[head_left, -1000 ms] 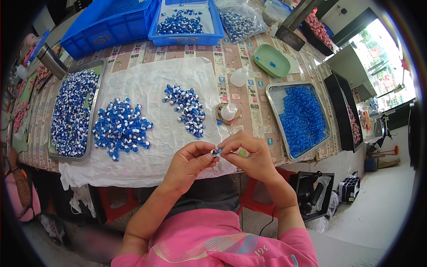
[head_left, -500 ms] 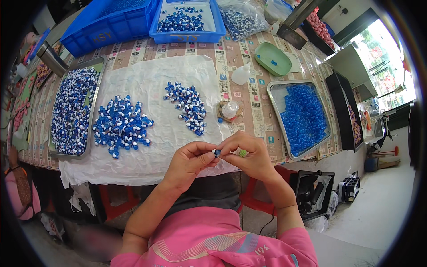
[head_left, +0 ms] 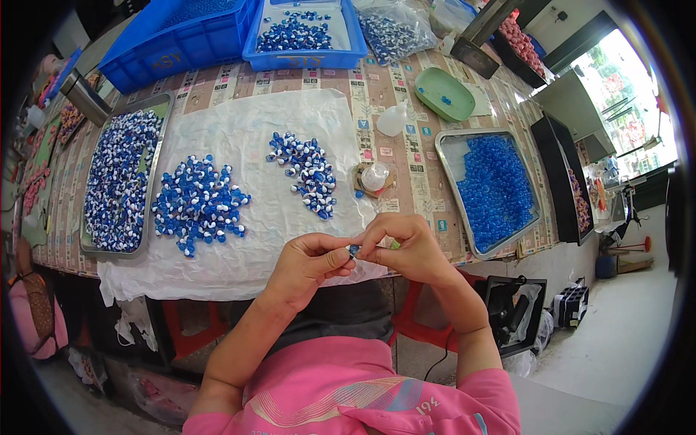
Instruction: Manually assembling small blue and white plastic components, occasionally using a small bottle of adhesive.
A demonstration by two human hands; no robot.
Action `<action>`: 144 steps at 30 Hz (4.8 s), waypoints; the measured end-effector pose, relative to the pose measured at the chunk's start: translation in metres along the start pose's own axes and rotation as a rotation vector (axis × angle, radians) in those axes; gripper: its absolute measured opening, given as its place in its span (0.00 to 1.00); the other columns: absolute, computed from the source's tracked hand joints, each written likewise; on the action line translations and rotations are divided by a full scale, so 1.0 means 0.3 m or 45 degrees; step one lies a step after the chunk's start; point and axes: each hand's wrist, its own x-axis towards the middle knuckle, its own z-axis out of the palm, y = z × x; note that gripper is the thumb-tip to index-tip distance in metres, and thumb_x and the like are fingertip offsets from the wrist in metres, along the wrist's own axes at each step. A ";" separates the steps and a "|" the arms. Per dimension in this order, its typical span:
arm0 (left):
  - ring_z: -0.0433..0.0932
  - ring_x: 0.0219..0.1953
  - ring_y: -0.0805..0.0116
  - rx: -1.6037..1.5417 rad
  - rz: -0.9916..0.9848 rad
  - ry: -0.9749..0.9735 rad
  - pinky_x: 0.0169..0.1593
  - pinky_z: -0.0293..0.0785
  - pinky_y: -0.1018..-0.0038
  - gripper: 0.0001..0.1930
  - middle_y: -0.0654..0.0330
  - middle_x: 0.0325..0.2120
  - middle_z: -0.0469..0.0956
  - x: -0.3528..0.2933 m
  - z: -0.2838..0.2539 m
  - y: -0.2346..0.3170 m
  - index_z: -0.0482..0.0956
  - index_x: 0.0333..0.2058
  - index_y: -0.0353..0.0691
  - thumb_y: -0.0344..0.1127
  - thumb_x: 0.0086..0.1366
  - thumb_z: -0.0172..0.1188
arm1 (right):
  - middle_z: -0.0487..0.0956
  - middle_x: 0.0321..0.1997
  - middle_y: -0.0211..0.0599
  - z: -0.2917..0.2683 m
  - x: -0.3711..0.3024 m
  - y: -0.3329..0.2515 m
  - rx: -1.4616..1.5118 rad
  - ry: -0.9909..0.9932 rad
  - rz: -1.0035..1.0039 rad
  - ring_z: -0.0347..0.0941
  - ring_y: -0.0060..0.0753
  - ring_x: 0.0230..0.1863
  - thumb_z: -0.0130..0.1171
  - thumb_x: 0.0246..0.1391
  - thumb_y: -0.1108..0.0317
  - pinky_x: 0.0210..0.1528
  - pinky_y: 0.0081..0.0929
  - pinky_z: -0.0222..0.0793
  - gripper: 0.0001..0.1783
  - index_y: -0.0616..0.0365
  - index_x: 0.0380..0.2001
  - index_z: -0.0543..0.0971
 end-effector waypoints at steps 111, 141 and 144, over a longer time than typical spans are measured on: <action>0.82 0.46 0.67 -0.086 0.015 0.023 0.55 0.78 0.71 0.11 0.56 0.42 0.81 0.034 0.016 0.023 0.78 0.47 0.33 0.22 0.66 0.59 | 0.78 0.43 0.31 -0.118 -0.047 0.117 0.414 0.222 0.196 0.76 0.19 0.42 0.69 0.51 0.80 0.44 0.17 0.73 0.10 0.62 0.39 0.84; 0.84 0.40 0.69 -0.101 0.054 0.002 0.47 0.83 0.73 0.10 0.57 0.39 0.82 -0.011 -0.019 0.037 0.77 0.47 0.34 0.28 0.69 0.58 | 0.83 0.36 0.34 -0.129 0.164 0.013 -0.473 0.467 -0.028 0.78 0.22 0.36 0.67 0.48 0.78 0.38 0.19 0.73 0.10 0.61 0.36 0.85; 0.84 0.40 0.69 -0.116 0.066 -0.014 0.47 0.83 0.73 0.10 0.57 0.39 0.82 -0.015 -0.028 0.036 0.77 0.48 0.34 0.29 0.70 0.59 | 0.84 0.36 0.34 -0.116 0.189 0.002 -0.583 0.439 -0.041 0.78 0.26 0.35 0.67 0.48 0.76 0.37 0.23 0.72 0.10 0.59 0.36 0.85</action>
